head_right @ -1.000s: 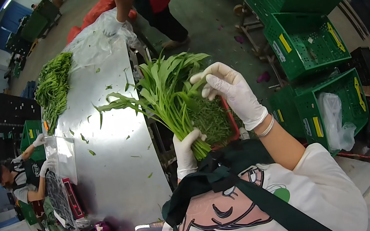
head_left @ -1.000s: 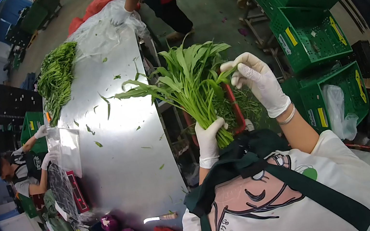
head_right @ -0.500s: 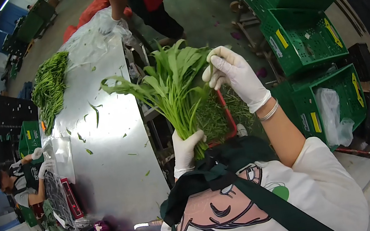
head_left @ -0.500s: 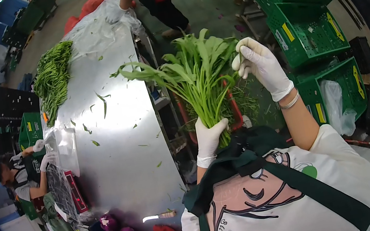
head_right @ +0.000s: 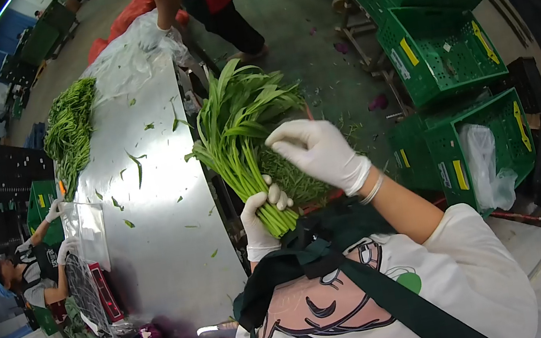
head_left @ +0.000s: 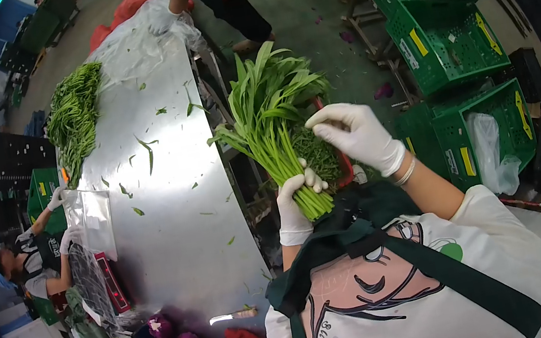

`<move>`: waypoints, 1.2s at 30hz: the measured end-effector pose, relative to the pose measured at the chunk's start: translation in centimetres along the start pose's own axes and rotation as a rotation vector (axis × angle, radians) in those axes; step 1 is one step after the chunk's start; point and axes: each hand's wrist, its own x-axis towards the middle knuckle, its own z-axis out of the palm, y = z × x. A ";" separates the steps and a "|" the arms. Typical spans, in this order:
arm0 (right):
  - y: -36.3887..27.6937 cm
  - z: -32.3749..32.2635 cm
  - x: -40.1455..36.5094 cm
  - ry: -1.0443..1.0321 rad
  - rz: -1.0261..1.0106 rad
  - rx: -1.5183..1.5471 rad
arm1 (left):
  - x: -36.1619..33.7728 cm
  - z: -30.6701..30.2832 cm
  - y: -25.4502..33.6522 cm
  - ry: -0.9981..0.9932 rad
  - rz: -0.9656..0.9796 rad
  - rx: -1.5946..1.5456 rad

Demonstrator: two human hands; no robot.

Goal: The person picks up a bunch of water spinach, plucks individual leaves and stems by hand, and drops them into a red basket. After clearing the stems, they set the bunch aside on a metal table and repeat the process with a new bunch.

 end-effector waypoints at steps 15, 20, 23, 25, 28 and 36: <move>-0.2 3.9 0.2 -0.039 0.230 0.188 | -0.1 0.9 -0.4 0.054 0.137 0.359; 0.2 4.4 0.4 0.037 0.224 0.224 | 0.0 1.6 -0.2 0.099 0.123 0.410; 0.4 4.6 0.2 0.053 0.270 0.375 | 0.2 1.4 -0.6 0.061 0.144 0.321; 0.4 4.6 0.1 0.026 0.284 0.447 | 0.4 1.0 -0.8 0.001 0.154 0.194; -0.3 4.5 -0.1 -0.073 0.318 0.458 | 0.1 1.3 -0.7 -0.009 0.123 0.091; -0.5 3.1 -0.6 -0.287 0.259 0.212 | 0.2 0.7 -0.5 0.032 0.098 0.047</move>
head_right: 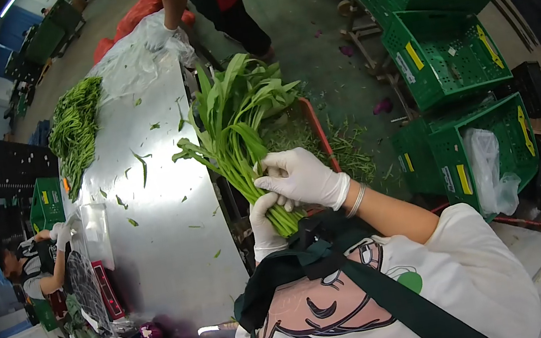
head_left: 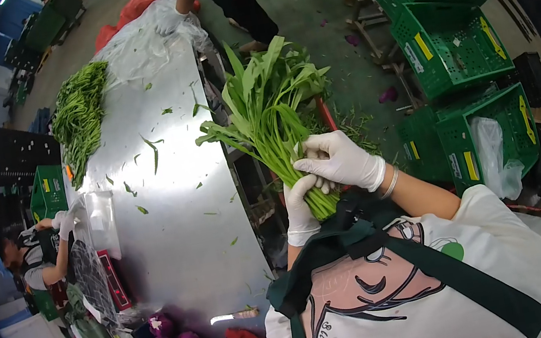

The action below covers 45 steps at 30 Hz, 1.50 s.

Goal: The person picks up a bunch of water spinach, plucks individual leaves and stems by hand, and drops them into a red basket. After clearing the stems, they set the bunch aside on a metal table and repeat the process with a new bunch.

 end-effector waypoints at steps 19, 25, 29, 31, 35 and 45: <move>10.7 -6.0 1.0 0.290 -0.079 -0.290 | 0.3 -2.1 0.2 -0.073 0.309 0.401; 6.8 -0.6 0.7 0.044 -0.288 -0.257 | 1.6 -5.6 -2.0 0.168 0.650 0.946; 7.7 -0.3 0.4 -0.030 -0.342 -0.279 | 1.3 -6.0 -3.2 0.234 0.905 0.941; 7.6 -0.1 0.2 -0.044 -0.382 -0.307 | 1.1 -6.3 -3.6 0.268 0.941 0.936; 8.5 -0.1 0.0 -0.135 -0.282 -0.407 | 0.8 -7.0 -3.5 0.325 0.863 0.850; 7.7 0.7 0.4 -0.246 -0.112 -0.371 | -0.2 -7.7 4.6 -0.753 0.014 -0.659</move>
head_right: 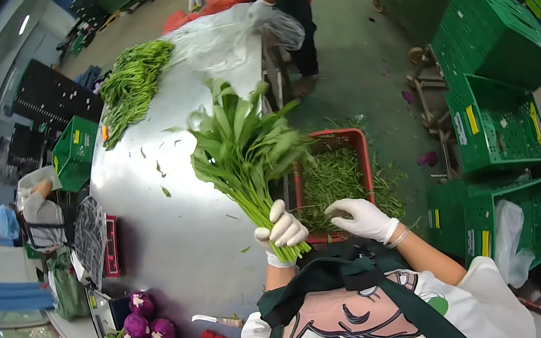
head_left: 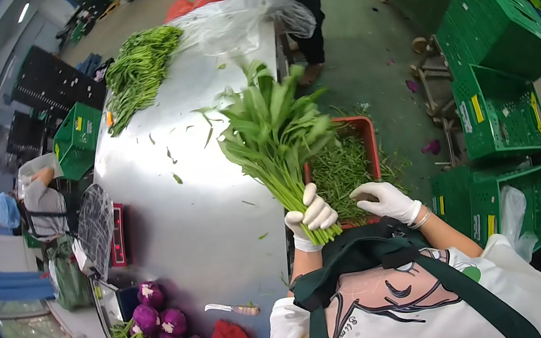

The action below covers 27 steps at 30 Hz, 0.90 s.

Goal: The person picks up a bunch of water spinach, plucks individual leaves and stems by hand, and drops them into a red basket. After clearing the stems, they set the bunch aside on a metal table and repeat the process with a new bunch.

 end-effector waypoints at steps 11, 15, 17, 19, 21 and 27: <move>-1.5 1.7 1.3 -0.087 0.050 -0.081 | -2.0 1.2 0.1 -0.281 -0.011 0.010; -1.7 2.9 2.1 -0.130 0.013 -0.076 | -2.6 0.0 2.1 -0.483 0.001 0.034; -1.9 3.8 2.6 -0.144 0.003 -0.036 | -3.4 0.2 2.7 -0.464 0.038 0.046; -2.3 4.7 3.3 -0.161 -0.020 -0.031 | -4.3 0.5 3.4 -0.468 0.072 0.041; -2.9 5.7 4.2 -0.185 -0.059 -0.062 | -5.1 0.9 4.0 -0.497 0.106 0.022; -4.2 8.9 6.6 -0.329 -0.013 -0.093 | -6.8 2.7 7.3 -0.659 0.127 0.080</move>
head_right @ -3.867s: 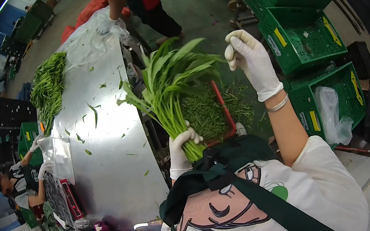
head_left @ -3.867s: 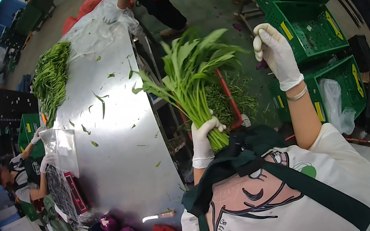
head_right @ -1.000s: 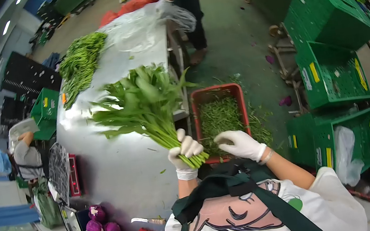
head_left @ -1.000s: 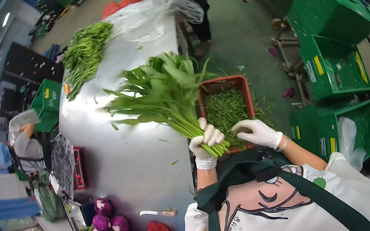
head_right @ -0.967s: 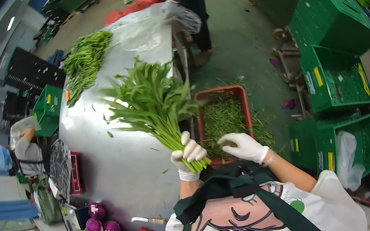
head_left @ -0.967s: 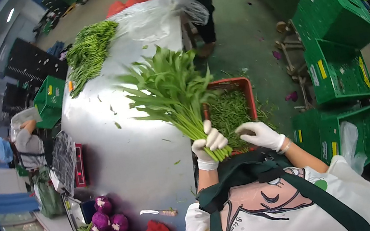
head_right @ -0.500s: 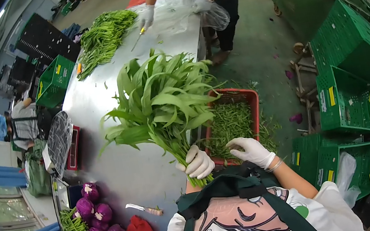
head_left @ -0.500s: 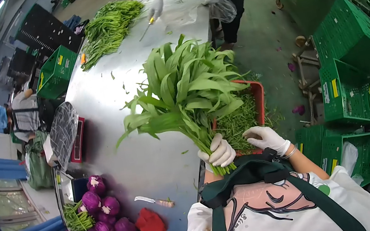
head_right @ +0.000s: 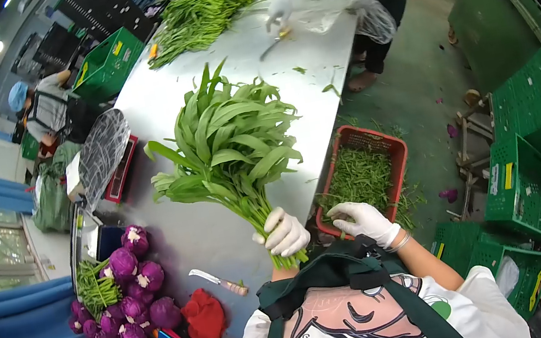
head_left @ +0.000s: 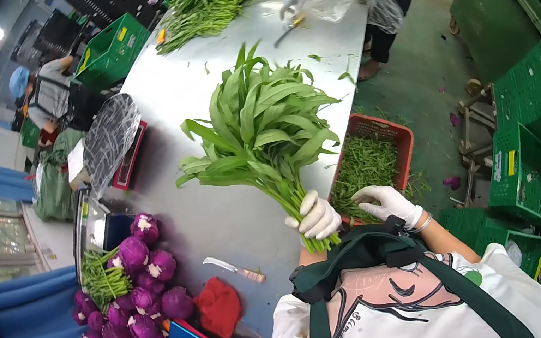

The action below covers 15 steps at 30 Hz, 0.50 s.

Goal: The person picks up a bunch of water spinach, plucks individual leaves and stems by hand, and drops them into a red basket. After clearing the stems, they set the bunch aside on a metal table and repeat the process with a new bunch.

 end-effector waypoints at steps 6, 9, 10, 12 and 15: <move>-2.4 2.3 3.3 0.059 -0.064 0.130 | -2.1 4.7 2.8 0.917 0.434 0.462; -5.4 2.5 5.2 0.046 -0.162 0.159 | -2.2 4.5 2.7 1.319 0.489 0.883; -7.1 2.7 5.9 0.022 -0.258 0.058 | -2.2 4.4 2.4 1.449 0.546 0.858; -9.7 2.7 7.5 -0.101 -0.382 -0.208 | -1.9 4.2 1.9 1.511 0.559 0.897; -10.4 3.0 10.4 -0.094 -0.564 -0.483 | -1.3 3.9 1.6 1.639 0.585 1.001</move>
